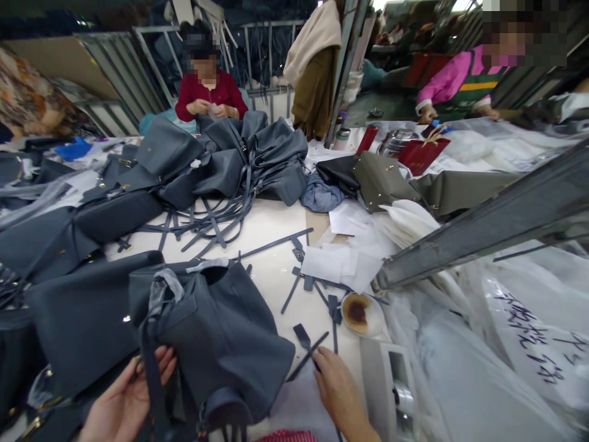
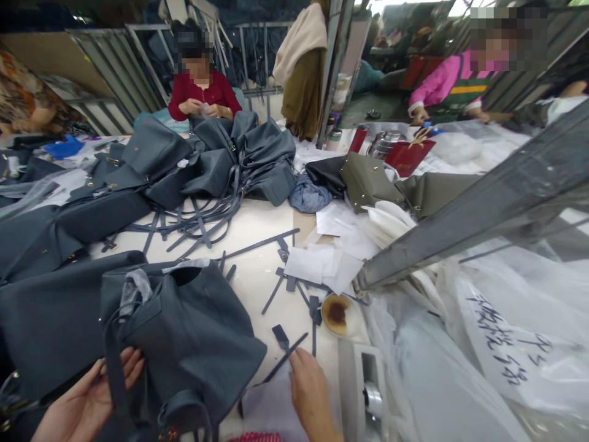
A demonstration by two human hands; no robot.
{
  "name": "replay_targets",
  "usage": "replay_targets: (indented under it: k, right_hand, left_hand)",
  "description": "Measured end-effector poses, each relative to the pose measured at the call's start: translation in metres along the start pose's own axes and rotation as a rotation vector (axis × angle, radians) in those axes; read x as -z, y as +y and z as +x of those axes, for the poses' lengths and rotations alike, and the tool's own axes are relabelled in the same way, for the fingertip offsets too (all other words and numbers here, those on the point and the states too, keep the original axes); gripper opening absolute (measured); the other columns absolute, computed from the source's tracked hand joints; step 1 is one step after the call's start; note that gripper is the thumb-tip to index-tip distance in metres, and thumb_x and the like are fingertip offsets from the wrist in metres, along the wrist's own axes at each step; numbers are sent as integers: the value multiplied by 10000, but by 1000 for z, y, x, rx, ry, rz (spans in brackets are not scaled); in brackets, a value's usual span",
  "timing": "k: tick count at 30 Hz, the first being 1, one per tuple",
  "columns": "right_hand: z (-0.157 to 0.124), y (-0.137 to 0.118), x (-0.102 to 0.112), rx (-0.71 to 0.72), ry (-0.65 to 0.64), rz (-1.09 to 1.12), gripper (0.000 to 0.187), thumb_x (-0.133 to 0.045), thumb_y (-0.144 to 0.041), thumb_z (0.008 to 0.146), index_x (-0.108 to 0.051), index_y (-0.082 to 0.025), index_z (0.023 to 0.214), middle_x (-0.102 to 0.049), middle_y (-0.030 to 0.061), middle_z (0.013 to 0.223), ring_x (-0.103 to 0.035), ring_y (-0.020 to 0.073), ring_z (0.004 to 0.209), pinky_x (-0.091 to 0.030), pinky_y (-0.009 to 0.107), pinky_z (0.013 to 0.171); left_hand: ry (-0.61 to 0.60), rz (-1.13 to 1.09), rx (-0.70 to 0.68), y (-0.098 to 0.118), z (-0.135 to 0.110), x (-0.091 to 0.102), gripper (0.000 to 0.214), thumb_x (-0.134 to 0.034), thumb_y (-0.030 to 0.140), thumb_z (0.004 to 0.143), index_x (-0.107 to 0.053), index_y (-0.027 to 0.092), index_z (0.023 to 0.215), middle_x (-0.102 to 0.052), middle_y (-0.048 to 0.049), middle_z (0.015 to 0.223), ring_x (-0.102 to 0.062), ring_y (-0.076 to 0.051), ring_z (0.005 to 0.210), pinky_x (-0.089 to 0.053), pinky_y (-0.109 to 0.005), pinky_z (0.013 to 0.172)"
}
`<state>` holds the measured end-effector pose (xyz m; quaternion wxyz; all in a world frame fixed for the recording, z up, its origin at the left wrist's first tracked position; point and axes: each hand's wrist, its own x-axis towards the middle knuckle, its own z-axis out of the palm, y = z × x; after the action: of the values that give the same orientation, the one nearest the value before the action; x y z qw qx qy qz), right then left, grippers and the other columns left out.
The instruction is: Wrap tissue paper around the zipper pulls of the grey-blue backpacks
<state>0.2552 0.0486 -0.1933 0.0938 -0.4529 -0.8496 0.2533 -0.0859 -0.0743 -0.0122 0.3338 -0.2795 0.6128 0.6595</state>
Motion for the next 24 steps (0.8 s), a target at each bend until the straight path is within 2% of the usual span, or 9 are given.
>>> replay_targets:
  k: [2,4,7,10,13,17,19,21,24]
  right_hand:
    - [-12,-2,-12,112,64,-19,388,-417,-35,771,-641,-243,1010,-659,83,1229,-601,259,1135,-504,423,938]
    - [-19,1,-17,187,138,-30,379,-397,-35,799,-642,-245,999,-665,69,1229,-589,260,1164,-503,448,956]
    - [-24,12,-11,99,162,1,297,-394,-124,873,-626,-228,1026,-682,92,1176,-615,252,1121,-507,434,958]
    - [-24,18,4,-30,123,12,270,-362,-157,907,-597,-206,1030,-696,113,1049,-656,236,991,-527,392,892]
    - [-21,13,15,-32,93,-5,213,-445,-201,894,-572,-202,1065,-671,120,1042,-635,259,988,-511,390,861]
    - [-11,-3,22,-8,-92,-168,378,-610,-213,802,-527,-241,1170,-630,97,1133,-591,275,1044,-454,373,858]
    - [-5,-6,25,-18,-165,-248,306,-619,-188,790,-553,-247,1083,-649,71,1036,-607,264,976,-433,349,803]
    - [0,-6,26,-33,-177,-279,216,-618,-175,789,-560,-237,987,-659,56,945,-619,261,921,-410,334,752]
    - [4,-6,25,-47,-205,-317,194,-602,-141,796,-545,-224,962,-676,54,903,-637,256,890,-378,321,703]
  left_hand:
    - [-33,-3,-13,-2,0,-3,266,-407,100,850,-672,86,879,-715,-144,960,-679,-248,971,-463,-496,1019]
    - [-67,-11,-30,-4,3,-4,279,-394,110,874,-671,74,879,-709,-153,980,-680,-253,971,-488,-494,993]
    - [-93,-43,-51,-6,9,-2,285,-391,125,897,-670,77,868,-706,-147,980,-682,-252,967,-528,-482,948]
    - [-107,-68,-40,-8,13,0,295,-386,142,913,-673,89,872,-704,-141,972,-685,-246,961,-566,-454,890]
    - [-126,-93,-42,-11,15,-1,306,-381,155,922,-677,84,901,-703,-153,957,-684,-252,968,-575,-447,866]
    - [-161,-115,-49,-16,15,-4,317,-377,155,927,-677,60,889,-705,-177,930,-684,-276,973,-575,-452,848]
    - [-186,-106,-62,-19,15,-4,343,-358,152,937,-672,58,837,-709,-177,903,-701,-273,913,-595,-425,783]
    - [-201,-104,-77,-20,15,-4,369,-338,146,945,-660,58,788,-711,-173,876,-713,-268,850,-607,-404,718]
    - [-203,-133,-75,-18,19,-3,374,-332,153,954,-647,57,776,-708,-167,848,-717,-260,807,-608,-394,692]
